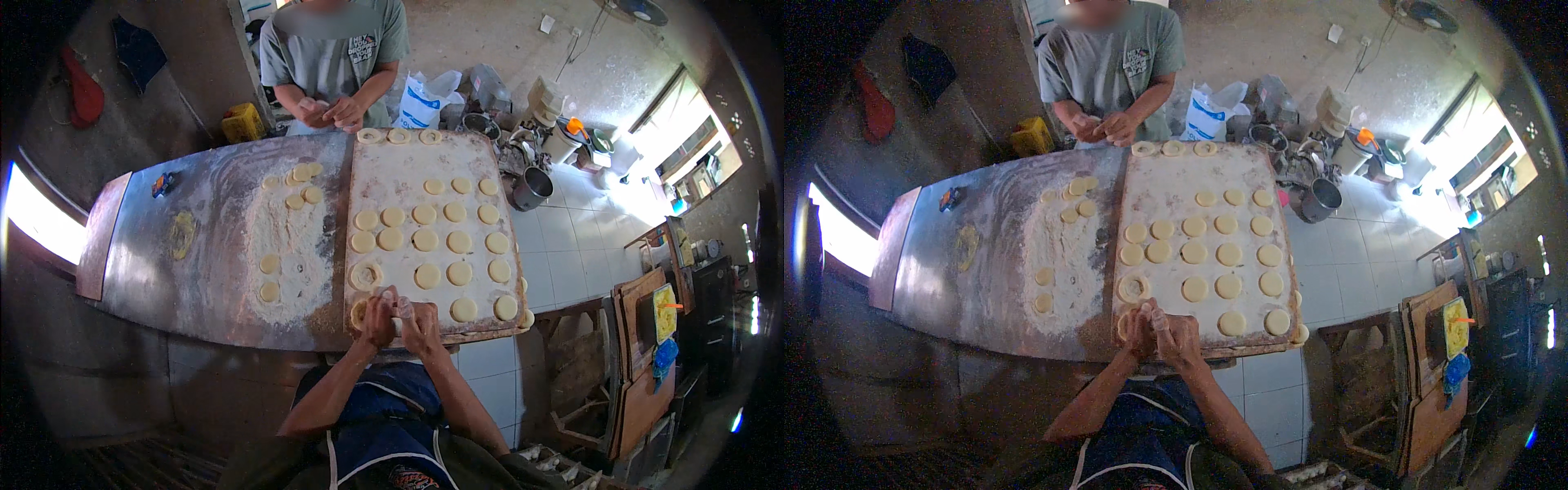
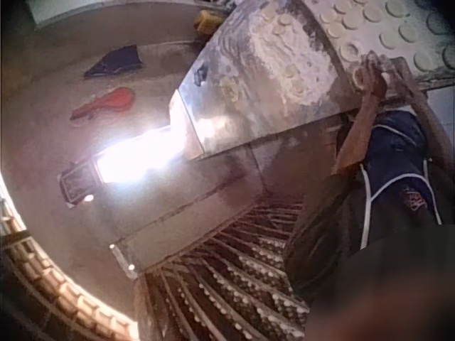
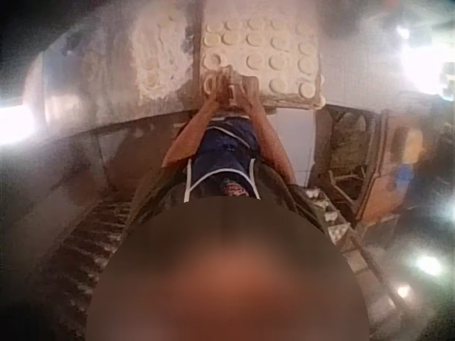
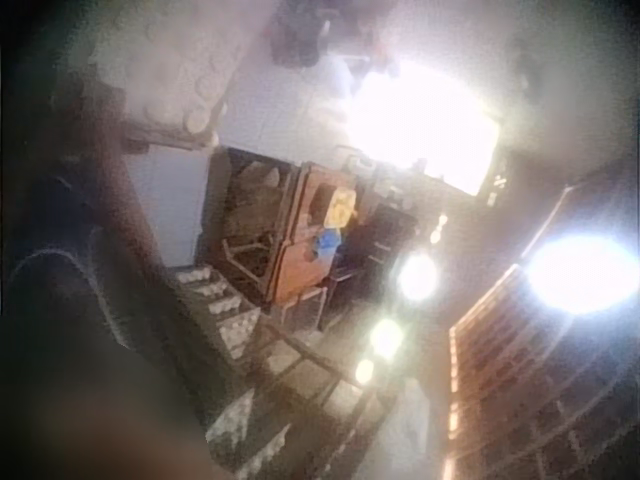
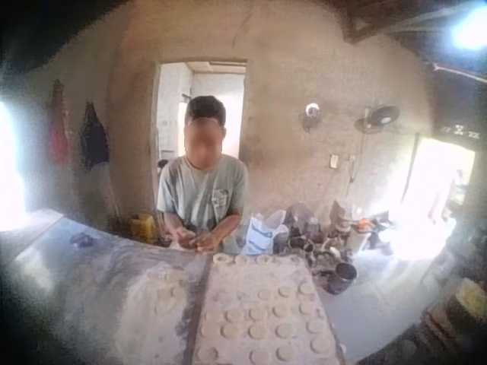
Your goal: The person shapes small dough pieces into rings by hand and places them on a wooden board. Another person works alongside at the same table. The shaped dough rings are arranged in rows on the board.
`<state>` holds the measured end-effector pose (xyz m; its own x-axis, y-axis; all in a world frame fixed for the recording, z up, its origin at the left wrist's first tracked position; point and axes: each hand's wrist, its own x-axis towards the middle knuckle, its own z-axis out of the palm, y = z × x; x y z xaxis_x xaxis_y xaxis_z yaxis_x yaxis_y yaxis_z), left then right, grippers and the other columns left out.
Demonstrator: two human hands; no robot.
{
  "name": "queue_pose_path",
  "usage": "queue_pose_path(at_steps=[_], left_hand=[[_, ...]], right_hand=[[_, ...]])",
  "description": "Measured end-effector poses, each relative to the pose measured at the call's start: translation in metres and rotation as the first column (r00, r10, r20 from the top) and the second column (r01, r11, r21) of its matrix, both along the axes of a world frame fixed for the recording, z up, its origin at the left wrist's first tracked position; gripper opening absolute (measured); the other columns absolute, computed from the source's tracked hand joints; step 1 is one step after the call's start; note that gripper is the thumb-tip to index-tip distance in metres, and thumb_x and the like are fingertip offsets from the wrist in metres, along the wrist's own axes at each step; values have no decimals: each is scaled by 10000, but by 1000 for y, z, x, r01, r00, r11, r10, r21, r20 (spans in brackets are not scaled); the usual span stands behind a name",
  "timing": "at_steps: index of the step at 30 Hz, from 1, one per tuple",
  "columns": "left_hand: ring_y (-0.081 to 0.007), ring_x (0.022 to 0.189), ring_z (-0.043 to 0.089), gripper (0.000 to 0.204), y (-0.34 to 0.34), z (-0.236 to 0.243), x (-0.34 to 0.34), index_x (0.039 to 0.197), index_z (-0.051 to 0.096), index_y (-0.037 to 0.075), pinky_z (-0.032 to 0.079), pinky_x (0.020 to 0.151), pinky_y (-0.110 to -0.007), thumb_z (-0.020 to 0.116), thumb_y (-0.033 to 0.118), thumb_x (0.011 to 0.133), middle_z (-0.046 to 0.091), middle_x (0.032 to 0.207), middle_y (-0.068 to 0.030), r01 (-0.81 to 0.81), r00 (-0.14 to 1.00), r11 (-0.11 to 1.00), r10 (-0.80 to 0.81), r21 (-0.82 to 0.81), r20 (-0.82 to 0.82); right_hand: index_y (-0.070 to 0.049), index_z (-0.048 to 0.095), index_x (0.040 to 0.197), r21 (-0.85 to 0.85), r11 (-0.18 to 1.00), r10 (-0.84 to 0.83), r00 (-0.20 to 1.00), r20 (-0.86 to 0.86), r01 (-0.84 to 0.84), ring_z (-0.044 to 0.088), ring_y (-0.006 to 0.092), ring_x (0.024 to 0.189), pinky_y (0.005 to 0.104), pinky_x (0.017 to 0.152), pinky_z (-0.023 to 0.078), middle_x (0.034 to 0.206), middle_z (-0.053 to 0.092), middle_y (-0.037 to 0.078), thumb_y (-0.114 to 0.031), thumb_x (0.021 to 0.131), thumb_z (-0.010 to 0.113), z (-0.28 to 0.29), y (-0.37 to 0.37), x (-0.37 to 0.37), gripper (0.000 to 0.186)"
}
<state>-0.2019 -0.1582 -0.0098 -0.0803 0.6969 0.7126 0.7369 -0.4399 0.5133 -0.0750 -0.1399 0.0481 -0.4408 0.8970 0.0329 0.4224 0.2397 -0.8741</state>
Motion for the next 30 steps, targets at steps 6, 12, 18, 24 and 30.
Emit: queue_pose_path(at_steps=[6,12,18,24,30], left_hand=[[-318,669,489,282,-11,2,8,821,472,28,418,638,-371,385,254,964,466,718,-143,42,972,971,14,-234,233],[-423,1001,595,358,4,-2,2,1240,540,8,466,906,-493,562,145,911,626,1102,-226,-61,988,772,138,-633,74],[-409,1117,526,365,21,23,-2,1230,542,35,431,944,-475,582,136,882,571,1182,-217,-115,963,843,-36,-526,-268],[-378,1071,542,285,90,0,23,1063,599,24,454,898,-463,651,153,815,586,1099,-185,83,932,834,-258,-545,-253],[-332,867,608,342,90,4,6,925,574,68,492,738,-454,767,261,718,595,877,-156,363,926,738,-354,-569,132]], right_hand=[[20,642,884,-91,993,-97,933,-346,70,538,223,624,386,618,437,747,610,148,-367,954,479,-41,-12,18,427],[39,560,1131,-171,972,-177,981,-82,161,608,425,891,506,780,460,968,621,248,-180,823,663,-7,-10,35,392],[101,429,1281,338,916,-326,893,311,216,604,390,933,462,809,491,1026,591,234,-57,784,655,-14,-27,67,568],[69,537,1196,489,859,-426,742,518,152,561,406,981,508,832,460,1074,584,244,-41,742,660,-38,7,87,483],[-15,676,966,112,948,-317,847,426,298,642,361,814,466,729,502,793,659,170,-126,679,766,-23,18,103,321]])
